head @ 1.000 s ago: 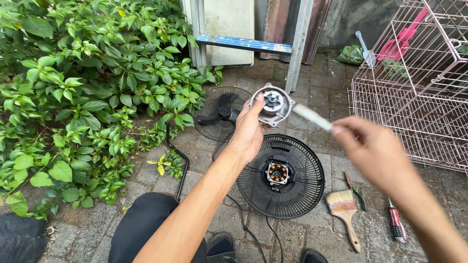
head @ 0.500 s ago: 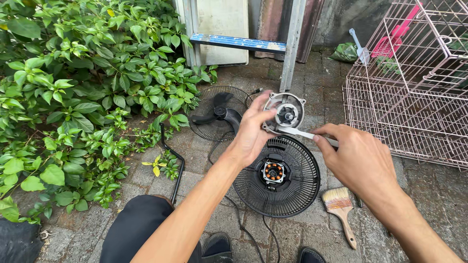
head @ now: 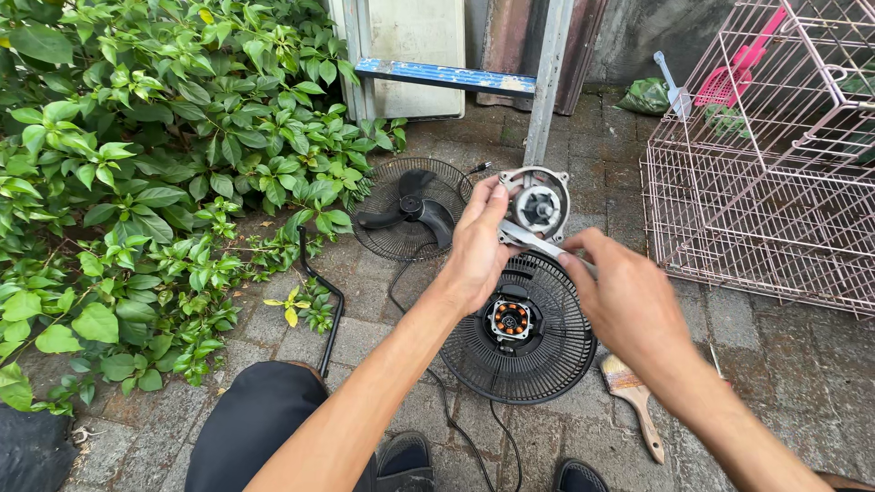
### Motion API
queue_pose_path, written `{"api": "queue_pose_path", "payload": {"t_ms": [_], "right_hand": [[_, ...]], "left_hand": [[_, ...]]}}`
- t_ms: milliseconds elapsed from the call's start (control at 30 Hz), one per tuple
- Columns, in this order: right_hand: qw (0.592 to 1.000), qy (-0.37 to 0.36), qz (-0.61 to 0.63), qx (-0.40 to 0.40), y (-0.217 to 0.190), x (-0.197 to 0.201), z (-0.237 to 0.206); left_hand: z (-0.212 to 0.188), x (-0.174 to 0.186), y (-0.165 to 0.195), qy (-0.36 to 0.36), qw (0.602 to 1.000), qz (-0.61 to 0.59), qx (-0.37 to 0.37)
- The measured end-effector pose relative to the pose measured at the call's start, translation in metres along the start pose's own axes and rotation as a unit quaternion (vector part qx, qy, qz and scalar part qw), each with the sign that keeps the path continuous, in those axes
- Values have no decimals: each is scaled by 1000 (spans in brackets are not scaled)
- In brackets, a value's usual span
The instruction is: The person services a disassembled electric fan on the ground. They brush dust from the metal motor housing with a small brush, unscrew the rear cover of the fan with a screwdriver, brush the blade hub and rear housing, and work on the motor at the end.
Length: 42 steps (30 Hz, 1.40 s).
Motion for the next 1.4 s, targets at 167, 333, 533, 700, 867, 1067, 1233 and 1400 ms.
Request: {"api": "queue_pose_path", "payload": {"t_ms": [167,333,533,700,867,1067,1233,1400], "right_hand": [[988,-20,-134,-80,5,-5,-5],[997,-40,-20,-56,3,-4,6],[991,16,129,-35,-12,-24,1],[994,-35,33,-97,-9,-27,-2],[991,-8,-114,-68,-8,1,3],[989,4,-147,-26,16,19,15],[973,-45,-213,-71,27,25,20],[973,-114,-136,-146,29,8,14]], "left_hand": [[3,7,9,29,999,10,-16],[3,11,14,34,999,-1,-36],[-3,8,6,29,999,-33,-31],[0,11,10,44,997,-20,-53],[4,17,9,62,997,13,-44],[3,14,7,57,994,86,-44],[-4,-6,20,2,959,248,-138],[-8,-11,21,-1,944,284,-166]]}}
Point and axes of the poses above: each hand's wrist, its own z-axis towards the middle knuckle, its own x-axis out of the back of the hand, y = z × x, the point moved 8 cm from there along z, towards the middle knuckle, and after that the axes turned 4 degrees about -z, right-handed, at the moved point
